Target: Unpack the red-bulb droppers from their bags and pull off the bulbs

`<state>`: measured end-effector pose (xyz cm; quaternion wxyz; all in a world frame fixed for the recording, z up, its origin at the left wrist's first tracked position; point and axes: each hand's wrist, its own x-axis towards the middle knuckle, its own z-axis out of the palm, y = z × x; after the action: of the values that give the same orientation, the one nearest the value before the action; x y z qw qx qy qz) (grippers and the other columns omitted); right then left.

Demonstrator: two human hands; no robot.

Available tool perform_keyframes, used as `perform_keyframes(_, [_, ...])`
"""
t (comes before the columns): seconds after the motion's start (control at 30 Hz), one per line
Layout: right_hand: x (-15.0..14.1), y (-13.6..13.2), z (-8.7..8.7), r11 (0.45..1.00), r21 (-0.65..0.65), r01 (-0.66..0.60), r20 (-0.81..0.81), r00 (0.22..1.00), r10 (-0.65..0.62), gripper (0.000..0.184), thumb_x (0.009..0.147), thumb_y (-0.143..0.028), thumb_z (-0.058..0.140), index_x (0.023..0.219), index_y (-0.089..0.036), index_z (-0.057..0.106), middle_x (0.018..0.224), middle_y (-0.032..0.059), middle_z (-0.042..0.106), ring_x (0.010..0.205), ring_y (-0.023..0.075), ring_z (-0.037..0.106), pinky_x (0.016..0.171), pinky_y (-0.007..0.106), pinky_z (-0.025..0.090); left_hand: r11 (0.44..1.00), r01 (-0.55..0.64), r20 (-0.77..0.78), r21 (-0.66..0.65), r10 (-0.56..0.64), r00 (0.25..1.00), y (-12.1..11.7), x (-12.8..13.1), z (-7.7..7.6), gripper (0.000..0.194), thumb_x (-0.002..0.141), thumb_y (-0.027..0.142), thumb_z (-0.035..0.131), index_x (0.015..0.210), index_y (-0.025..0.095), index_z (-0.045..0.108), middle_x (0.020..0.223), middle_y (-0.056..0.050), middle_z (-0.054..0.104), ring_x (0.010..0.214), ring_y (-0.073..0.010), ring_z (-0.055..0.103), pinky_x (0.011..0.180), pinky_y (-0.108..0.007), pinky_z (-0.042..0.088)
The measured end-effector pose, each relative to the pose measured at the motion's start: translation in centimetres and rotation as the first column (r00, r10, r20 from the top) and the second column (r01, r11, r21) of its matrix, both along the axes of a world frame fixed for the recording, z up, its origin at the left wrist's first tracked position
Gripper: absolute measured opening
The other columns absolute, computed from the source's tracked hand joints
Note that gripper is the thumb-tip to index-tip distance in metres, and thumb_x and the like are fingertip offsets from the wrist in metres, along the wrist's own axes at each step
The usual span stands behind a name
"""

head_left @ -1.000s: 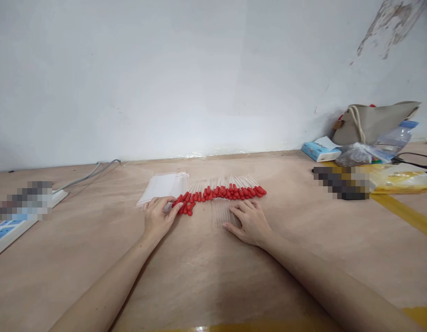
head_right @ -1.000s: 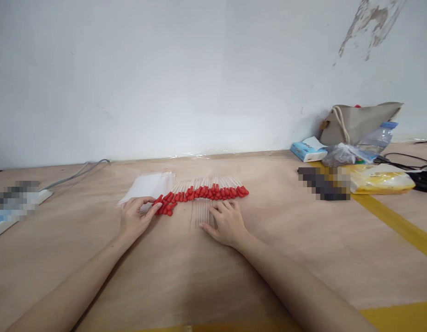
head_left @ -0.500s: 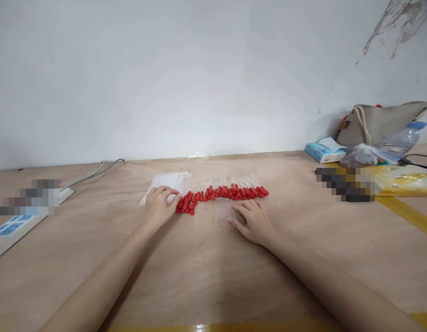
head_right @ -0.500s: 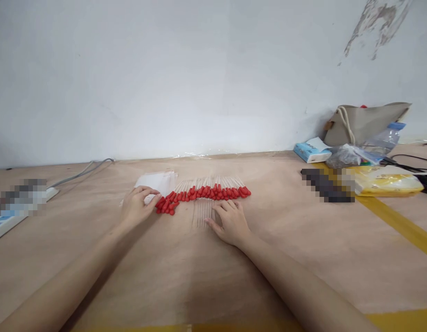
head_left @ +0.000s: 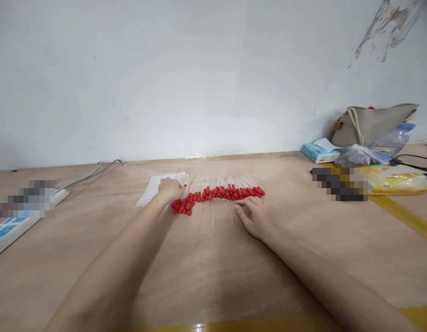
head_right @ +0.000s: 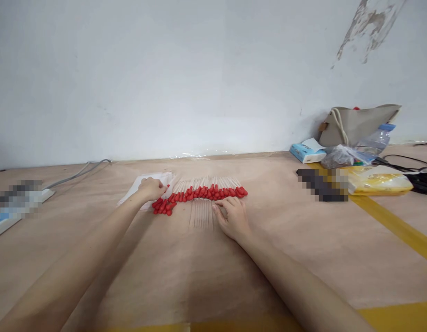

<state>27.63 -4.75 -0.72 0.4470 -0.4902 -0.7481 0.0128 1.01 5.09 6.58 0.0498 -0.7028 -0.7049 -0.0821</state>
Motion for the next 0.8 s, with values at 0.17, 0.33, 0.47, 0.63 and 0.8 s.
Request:
perform_keyframes(0.17, [0.0,0.1,0.0,0.997,0.079,0.026,-0.081,0.997,-0.02,0.03,0.083,-0.032,0.048,0.109,-0.018,0.052,0.1,0.0106,0.053,0.095,0.0207,0.051,0.082,0.036,0.042,0.933,0.26,0.034,0.248,-0.277,0.96,-4.9,1.2,0.0,0.019,0.084,0.028,0.038,0.085,0.015,0.051,0.083,-0.011,0.056,0.083,-0.0232,0.052,0.072,-0.035,0.041])
perform_keyframes(0.33, [0.1,-0.5,0.6,0.977,0.212,-0.008,0.079,0.997,-0.009,0.059,0.076,-0.043,0.056,0.127,-0.019,0.039,0.121,0.0135,0.044,0.111,0.0256,0.043,0.091,0.042,0.036,0.729,0.594,0.098,0.341,-0.656,0.748,-9.4,3.4,-4.3,0.016,0.087,0.026,0.037,0.078,0.017,0.048,0.076,-0.004,0.054,0.072,-0.0162,0.051,0.066,-0.029,0.042])
perform_keyframes(0.47, [0.0,-0.7,0.8,0.968,0.2,-0.149,0.293,0.952,0.086,0.034,0.08,-0.038,0.054,0.111,-0.024,0.055,0.101,0.0052,0.061,0.097,0.0203,0.051,0.093,0.043,0.028,0.652,0.619,0.16,0.438,-0.734,0.66,-10.3,4.2,-6.5,0.011,0.086,0.022,0.043,0.076,0.018,0.047,0.077,-0.002,0.055,0.075,-0.0139,0.053,0.068,-0.026,0.044])
perform_keyframes(0.63, [-0.5,-0.6,0.7,0.968,0.158,-0.196,0.351,0.927,0.131,0.021,0.083,-0.033,0.051,0.1,-0.024,0.061,0.077,0.0007,0.065,0.081,0.0159,0.052,0.091,0.042,0.026,0.594,0.622,0.167,0.511,-0.778,0.605,-10.3,4.2,-6.5,0.008,0.085,0.019,0.046,0.077,0.018,0.049,0.082,-0.004,0.057,0.077,-0.0128,0.055,0.07,-0.025,0.046])
perform_keyframes(0.8, [-0.6,-0.7,0.8,0.964,0.132,-0.233,0.379,0.91,0.168,0.02,0.086,-0.029,0.046,0.091,-0.023,0.064,0.068,0.0007,0.061,0.074,0.0142,0.05,0.09,0.039,0.026,0.574,0.632,0.1,0.521,-0.776,0.623,-10.1,4.3,-6.2,0.016,0.082,0.023,0.053,0.097,0.017,0.054,0.094,-0.006,0.062,0.09,-0.0175,0.054,0.079,-0.032,0.042])
